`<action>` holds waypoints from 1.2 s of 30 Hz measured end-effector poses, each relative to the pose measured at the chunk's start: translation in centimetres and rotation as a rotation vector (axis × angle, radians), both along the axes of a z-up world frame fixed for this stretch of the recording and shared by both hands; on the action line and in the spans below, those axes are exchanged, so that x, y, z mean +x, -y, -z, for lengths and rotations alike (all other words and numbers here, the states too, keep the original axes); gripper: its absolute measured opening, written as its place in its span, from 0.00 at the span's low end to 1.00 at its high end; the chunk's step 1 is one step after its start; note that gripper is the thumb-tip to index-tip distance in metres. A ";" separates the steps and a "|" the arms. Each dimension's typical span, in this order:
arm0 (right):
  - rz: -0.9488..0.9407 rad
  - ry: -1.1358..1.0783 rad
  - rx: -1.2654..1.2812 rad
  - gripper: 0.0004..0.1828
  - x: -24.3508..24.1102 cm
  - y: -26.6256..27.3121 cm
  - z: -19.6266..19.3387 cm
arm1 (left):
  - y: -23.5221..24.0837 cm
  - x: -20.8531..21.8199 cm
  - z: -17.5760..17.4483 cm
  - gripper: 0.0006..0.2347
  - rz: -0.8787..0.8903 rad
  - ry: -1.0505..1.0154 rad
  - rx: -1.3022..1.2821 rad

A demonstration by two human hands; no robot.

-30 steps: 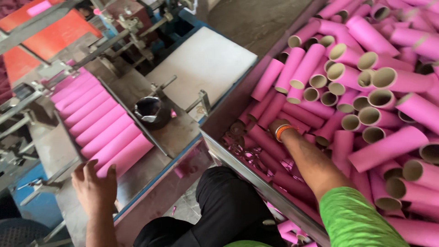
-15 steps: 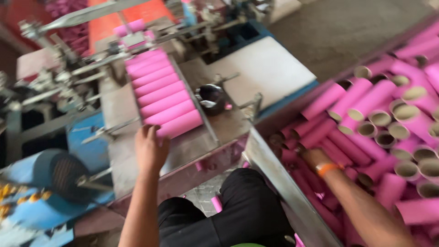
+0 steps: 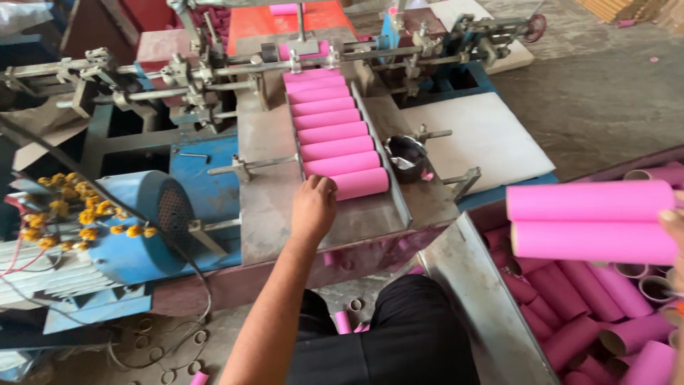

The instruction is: The person repeatedly picks pink cylindrical tubes from a bin and places them into a machine's input tray. The person handles the tubes by hand, moving them from a pile to the machine.

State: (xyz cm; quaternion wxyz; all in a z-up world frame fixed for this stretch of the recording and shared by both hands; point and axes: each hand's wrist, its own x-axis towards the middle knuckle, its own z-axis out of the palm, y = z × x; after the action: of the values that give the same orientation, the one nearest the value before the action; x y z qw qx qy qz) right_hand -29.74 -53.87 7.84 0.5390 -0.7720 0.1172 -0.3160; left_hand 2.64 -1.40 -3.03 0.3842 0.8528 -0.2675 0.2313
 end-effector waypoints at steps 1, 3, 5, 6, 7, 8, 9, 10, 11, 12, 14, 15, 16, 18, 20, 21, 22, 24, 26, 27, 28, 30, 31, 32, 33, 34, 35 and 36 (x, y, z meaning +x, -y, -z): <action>-0.033 0.036 0.066 0.13 1.8 -2.1 -0.3 | 0.0 0.0 0.1 0.04 -0.001 -0.005 0.002; -0.091 0.085 0.173 0.13 5.7 -6.6 0.0 | -0.1 -0.1 0.1 0.03 -0.006 -0.015 -0.006; -0.133 0.102 0.233 0.15 9.9 -10.6 1.5 | -0.1 -0.3 -0.3 0.03 -0.009 -0.023 -0.028; -0.155 0.110 0.264 0.17 12.0 -12.4 2.5 | -0.2 -0.5 -0.6 0.04 -0.015 -0.035 -0.040; -0.163 0.082 0.253 0.18 13.9 -14.0 3.4 | -0.1 -0.6 -1.1 0.04 -0.020 -0.043 -0.055; -0.170 0.054 0.243 0.18 15.8 -15.6 4.4 | -0.2 -0.7 -1.7 0.06 -0.026 -0.052 -0.070; -0.183 0.011 0.256 0.18 17.6 -17.2 5.2 | -0.4 -1.0 -2.2 0.08 0.025 -0.053 -0.102; -0.167 -0.034 0.190 0.16 19.3 -18.8 5.9 | -0.6 -1.4 -2.8 0.11 0.076 -0.054 -0.134; -0.150 -0.078 0.123 0.15 20.9 -20.4 6.5 | -0.8 -1.6 -3.4 0.14 0.127 -0.054 -0.166; -0.163 -0.043 0.050 0.14 22.6 -22.4 7.0 | -1.0 -1.8 -4.1 0.18 0.171 -0.002 -0.127; -0.157 -0.032 -0.136 0.12 25.5 -26.4 8.1 | -1.2 -2.3 -4.9 0.26 0.259 0.099 -0.049; -0.134 -0.055 -0.248 0.10 26.7 -28.1 8.6 | -1.2 -2.4 -5.2 0.27 0.261 0.072 0.058; -0.134 -0.075 -0.213 0.11 27.6 -29.4 9.0 | -1.1 -2.5 -5.3 0.28 0.263 0.045 0.164; -0.089 -0.116 -0.398 0.08 27.6 -29.7 9.3 | -0.4 -2.7 -5.1 0.28 0.239 -0.001 0.357; -0.001 -0.165 -0.842 0.04 27.5 -28.1 8.8 | 0.0 -2.4 -4.8 0.26 0.180 -0.034 0.525; -0.002 -0.214 -0.741 0.05 26.4 -26.4 8.6 | 0.2 -2.3 -4.5 0.26 0.151 -0.043 0.537; -0.001 -0.260 -0.639 0.07 25.0 -24.1 8.5 | 0.3 -2.0 -4.2 0.26 0.123 -0.051 0.550; 0.019 -0.351 -0.528 0.11 21.1 -19.0 8.4 | 0.5 -1.8 -3.7 0.26 0.079 -0.058 0.566; 0.029 -0.339 -0.372 0.13 15.2 -13.4 8.5 | 0.2 -1.6 -3.5 0.25 0.053 -0.057 0.571; 0.034 -0.275 -0.229 0.15 11.7 -11.4 8.9 | 0.1 -1.6 -3.5 0.24 0.051 -0.063 0.550; 0.089 -0.325 -0.239 0.15 7.9 -9.6 9.3 | -0.2 -1.5 -3.4 0.23 0.048 -0.071 0.529; 0.238 -0.435 -0.250 0.15 -1.5 -7.1 10.0 | -0.2 -1.7 -3.0 0.25 0.040 -0.008 0.536; 0.307 -0.470 -0.229 0.15 -5.7 -7.0 10.5 | -0.5 -1.5 -2.6 0.30 0.030 -0.019 0.522; 0.376 -0.505 -0.205 0.16 -9.6 -7.4 11.1 | -0.7 -1.3 -1.9 0.30 0.030 0.001 0.502; 0.434 -0.532 -0.178 0.17 -12.8 -7.8 11.6 | -1.1 -0.7 -1.2 0.31 0.051 0.009 0.534; 0.491 -0.619 -0.155 0.16 -16.1 -8.5 11.9 | -1.3 -0.5 -0.2 0.32 0.036 0.190 0.509; 0.535 -0.701 -0.126 0.16 -18.3 -9.4 12.2 | -1.7 0.1 0.6 0.31 0.061 0.174 0.508; 0.578 -0.782 -0.092 0.16 -20.0 -10.2 12.2 | -1.9 1.1 1.2 0.30 0.086 0.158 0.506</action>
State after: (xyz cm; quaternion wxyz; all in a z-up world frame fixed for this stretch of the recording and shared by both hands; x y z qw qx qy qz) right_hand -49.78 -43.65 -4.39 0.3104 -0.7916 0.5063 -0.1439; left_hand 3.72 0.54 -4.18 0.1462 0.8889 -0.3820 0.2063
